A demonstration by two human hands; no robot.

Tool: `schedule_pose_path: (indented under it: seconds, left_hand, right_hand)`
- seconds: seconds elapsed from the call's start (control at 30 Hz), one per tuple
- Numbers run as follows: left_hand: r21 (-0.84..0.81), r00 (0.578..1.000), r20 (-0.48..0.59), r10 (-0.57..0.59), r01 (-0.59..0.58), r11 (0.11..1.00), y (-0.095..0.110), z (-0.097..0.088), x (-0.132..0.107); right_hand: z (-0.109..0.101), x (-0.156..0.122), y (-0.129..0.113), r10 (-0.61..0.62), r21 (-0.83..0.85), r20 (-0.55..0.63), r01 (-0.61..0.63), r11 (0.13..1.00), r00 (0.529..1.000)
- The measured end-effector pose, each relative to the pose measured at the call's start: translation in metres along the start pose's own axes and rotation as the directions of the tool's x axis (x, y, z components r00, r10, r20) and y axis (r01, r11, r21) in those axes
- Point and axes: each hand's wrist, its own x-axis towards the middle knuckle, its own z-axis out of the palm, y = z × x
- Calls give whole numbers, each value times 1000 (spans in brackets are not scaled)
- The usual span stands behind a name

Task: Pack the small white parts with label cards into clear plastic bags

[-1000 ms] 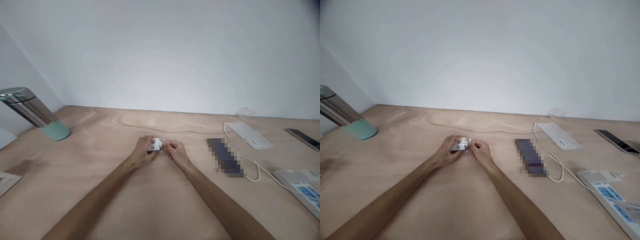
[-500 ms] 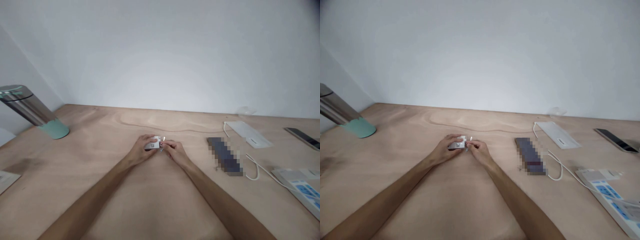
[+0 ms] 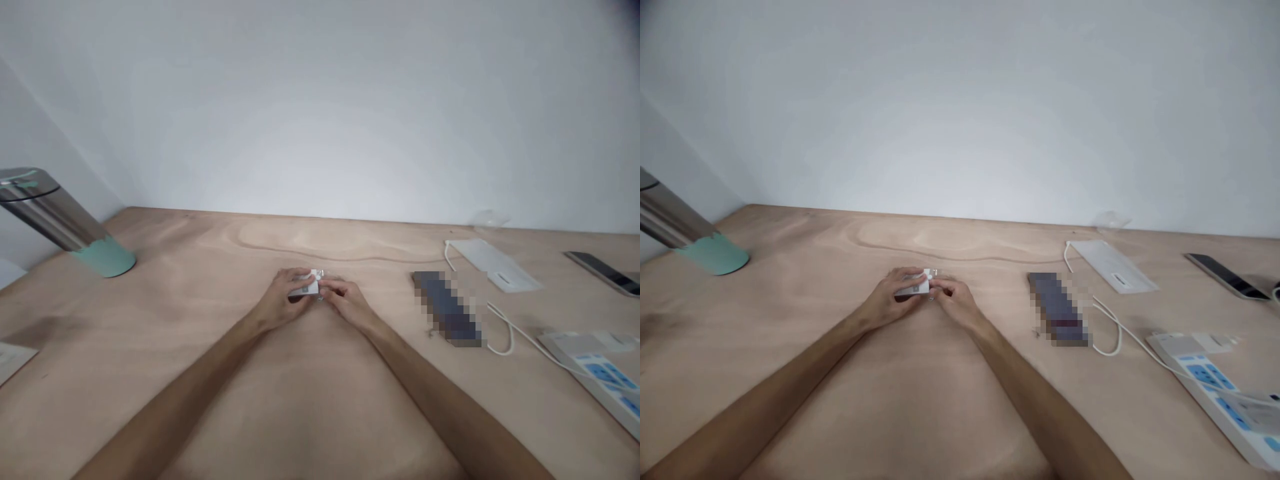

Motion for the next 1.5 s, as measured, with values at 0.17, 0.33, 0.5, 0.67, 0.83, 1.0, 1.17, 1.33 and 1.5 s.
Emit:
schedule_pose_path:
  seconds: [0.17,0.33,0.5,0.67,0.83,1.0,1.17,1.33,1.5]
  left_hand:
    - [45,1000,24,-8,7,999,0,1,-1]
    - [88,993,44,-106,102,991,-2,2,-2]
    - [100,984,72,-163,156,983,0,0,-1]
    - [114,982,88,-168,158,981,1,-1,-1]
    - [112,991,81,-110,100,989,-1,-1,-3]
    - [126,993,98,-69,57,990,-1,-3,-2]
    - [135,988,145,-45,25,991,-2,-4,-2]
    - [119,988,146,-56,39,992,-5,-3,-1]
    - [131,987,155,-52,31,991,-7,-2,-1]
  right_hand:
    - [1,3,7,-20,-65,-44,17,998,999]
    - [4,6,14,-71,-198,-150,41,979,986]
    - [1,4,12,-61,-300,-304,-35,953,951]
    - [-2,3,13,48,-220,-443,-161,962,895]
    - [-3,5,13,192,129,-405,-152,980,894]
    - [-2,6,8,242,320,-319,-136,937,916]
    - [-1,6,8,301,328,-306,-197,924,903]
    - [0,5,9,255,112,-326,-230,967,911]
    - [-1,4,11,137,38,-205,-132,990,969]
